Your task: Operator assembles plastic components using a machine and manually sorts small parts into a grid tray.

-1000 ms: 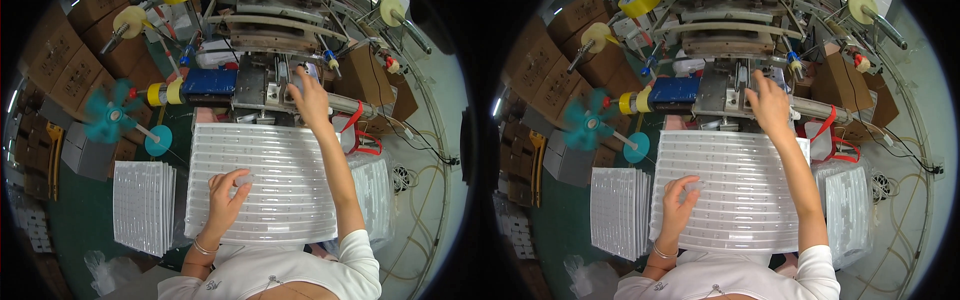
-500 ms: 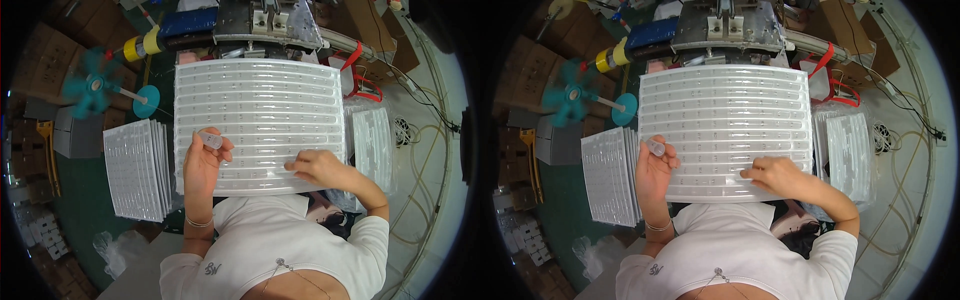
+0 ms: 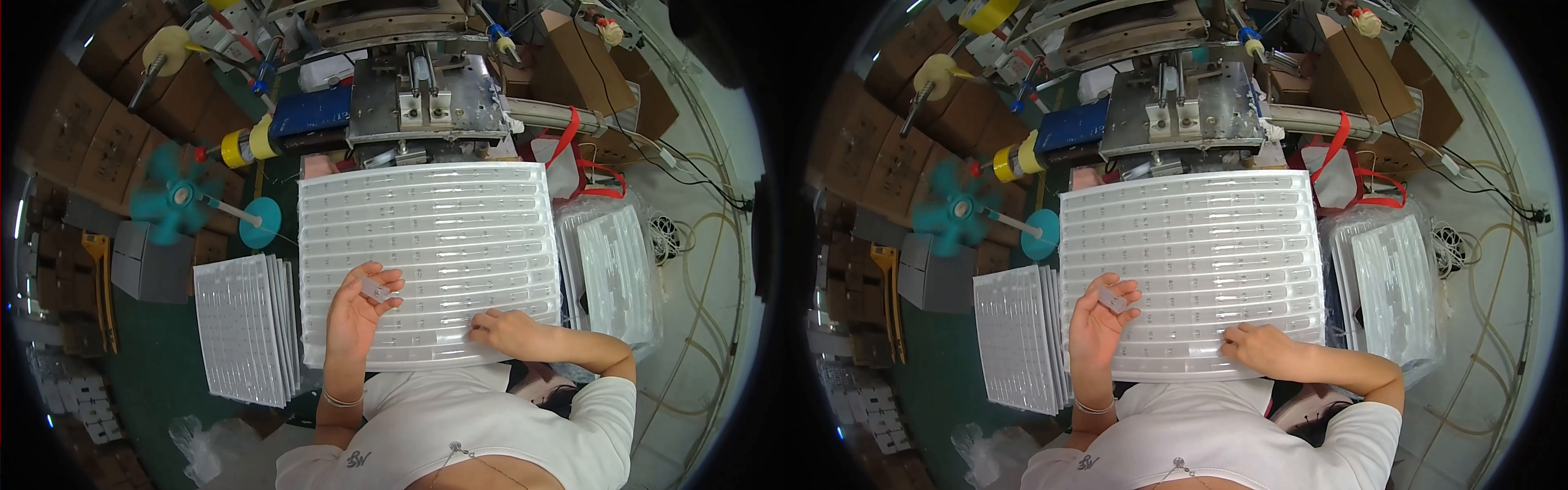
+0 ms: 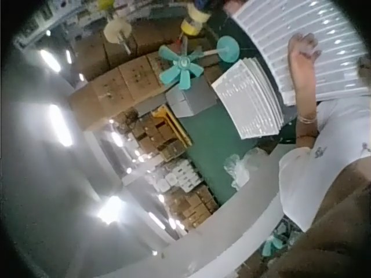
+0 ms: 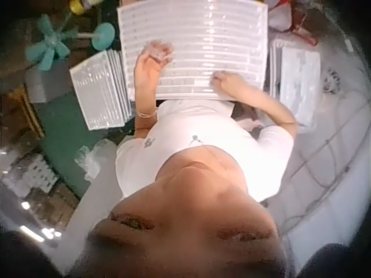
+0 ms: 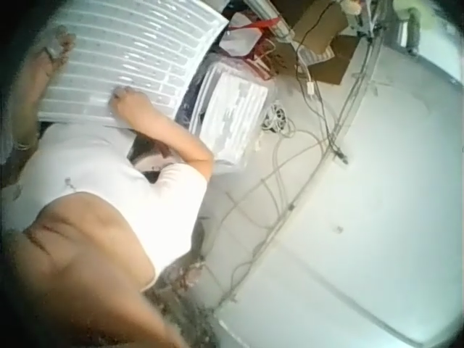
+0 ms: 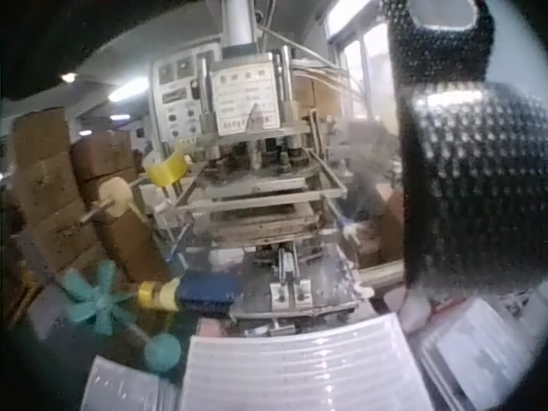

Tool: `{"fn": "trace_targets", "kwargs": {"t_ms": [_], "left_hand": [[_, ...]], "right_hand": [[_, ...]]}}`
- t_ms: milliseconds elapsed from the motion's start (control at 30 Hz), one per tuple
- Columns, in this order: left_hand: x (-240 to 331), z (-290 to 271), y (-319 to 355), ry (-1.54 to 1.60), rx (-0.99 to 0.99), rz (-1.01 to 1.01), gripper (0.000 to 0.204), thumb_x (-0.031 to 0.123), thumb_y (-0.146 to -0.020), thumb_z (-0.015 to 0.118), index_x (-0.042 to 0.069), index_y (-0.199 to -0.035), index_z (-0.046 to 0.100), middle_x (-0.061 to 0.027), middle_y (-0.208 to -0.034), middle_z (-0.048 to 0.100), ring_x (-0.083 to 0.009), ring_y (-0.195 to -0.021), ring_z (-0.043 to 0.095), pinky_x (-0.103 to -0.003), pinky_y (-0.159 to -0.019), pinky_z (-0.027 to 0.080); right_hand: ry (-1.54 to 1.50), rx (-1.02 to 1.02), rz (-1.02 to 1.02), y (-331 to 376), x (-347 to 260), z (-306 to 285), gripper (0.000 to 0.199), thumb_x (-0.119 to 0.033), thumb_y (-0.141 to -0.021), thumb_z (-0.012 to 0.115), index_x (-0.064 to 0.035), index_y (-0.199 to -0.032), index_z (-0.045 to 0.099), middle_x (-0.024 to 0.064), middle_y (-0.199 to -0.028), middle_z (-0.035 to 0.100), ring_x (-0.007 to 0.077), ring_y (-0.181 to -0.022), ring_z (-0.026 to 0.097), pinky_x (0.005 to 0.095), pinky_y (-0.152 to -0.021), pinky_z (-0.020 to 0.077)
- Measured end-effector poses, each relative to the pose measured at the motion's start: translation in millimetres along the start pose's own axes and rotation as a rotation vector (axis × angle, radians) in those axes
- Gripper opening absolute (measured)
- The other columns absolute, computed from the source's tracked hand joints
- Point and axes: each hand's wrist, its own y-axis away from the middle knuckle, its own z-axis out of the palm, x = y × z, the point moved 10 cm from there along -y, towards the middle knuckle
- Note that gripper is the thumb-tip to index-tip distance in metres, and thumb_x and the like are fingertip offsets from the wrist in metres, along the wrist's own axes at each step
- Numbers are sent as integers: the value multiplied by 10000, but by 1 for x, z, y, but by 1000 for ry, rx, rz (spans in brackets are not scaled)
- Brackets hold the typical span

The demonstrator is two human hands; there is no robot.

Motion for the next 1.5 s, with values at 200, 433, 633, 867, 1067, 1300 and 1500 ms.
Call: {"fn": "trace_targets", "kwargs": {"t_ms": [200, 433, 633, 867, 1067, 1300, 1500], "left_hand": [[-4, 5, -3, 3, -32, -23, 317, 188, -886, 406, 1, -1128, 490, -225, -1084, 595, -290, -1017, 596, -391, -836, 506], [-8, 3, 3, -20, -65, -9, 277, 101, -822, 392, -8, -1056, 494, -218, -1073, 587, -288, -1034, 578, -407, -864, 492], [-16, 31, -12, -177, -98, -69, 293, 39, -776, 378, -23, -1030, 508, -212, -1080, 577, -286, -1063, 556, -414, -909, 463], [-11, 37, -6, -306, -145, -26, 310, 9, -749, 375, -33, -1015, 529, -194, -1086, 578, -273, -1075, 544, -406, -922, 454], [13, 31, 1, -455, -178, 116, 300, -14, -719, 411, -41, -984, 549, -145, -1019, 598, -204, -998, 548, -322, -877, 442], [86, 67, -25, -1038, -114, 556, 239, -22, -730, 458, 0, -933, 581, -81, -826, 586, -176, -787, 568, -282, -766, 444], [74, 69, -39, -1251, -141, 581, 264, -9, -729, 477, 16, -969, 584, -109, -848, 596, -223, -784, 584, -313, -749, 457]], "right_hand": [[30, -22, 13, -1, 3, 2, 288, -40, -687, 595, -44, -973, 571, 91, -979, 530, 232, -874, 578, 302, -647, 534], [71, 18, 41, -3, 3, 4, 249, -56, -702, 590, -51, -951, 580, 82, -958, 526, 225, -860, 574, 303, -639, 532], [10, 28, 37, -4, -1, -1, 189, -76, -708, 577, -48, -895, 594, 77, -923, 512, 220, -848, 564, 306, -627, 530], [56, 17, 43, -6, 1, 3, 185, -74, -701, 573, -21, -877, 589, 94, -904, 511, 243, -832, 569, 322, -628, 527], [-351, 44, -38, -1, -5, -41, 177, -73, -738, 613, -60, -914, 598, 95, -966, 559, 251, -916, 584, 354, -688, 513], [-616, 415, 168, -33, 57, -106, 166, -116, -770, 644, -60, -911, 576, 42, -934, 549, 148, -722, 532, 263, -656, 457], [-953, 637, 372, -42, 106, -137, 200, -183, -861, 622, -33, -950, 523, 52, -950, 595, 110, -733, 585, 255, -633, 475]]}}
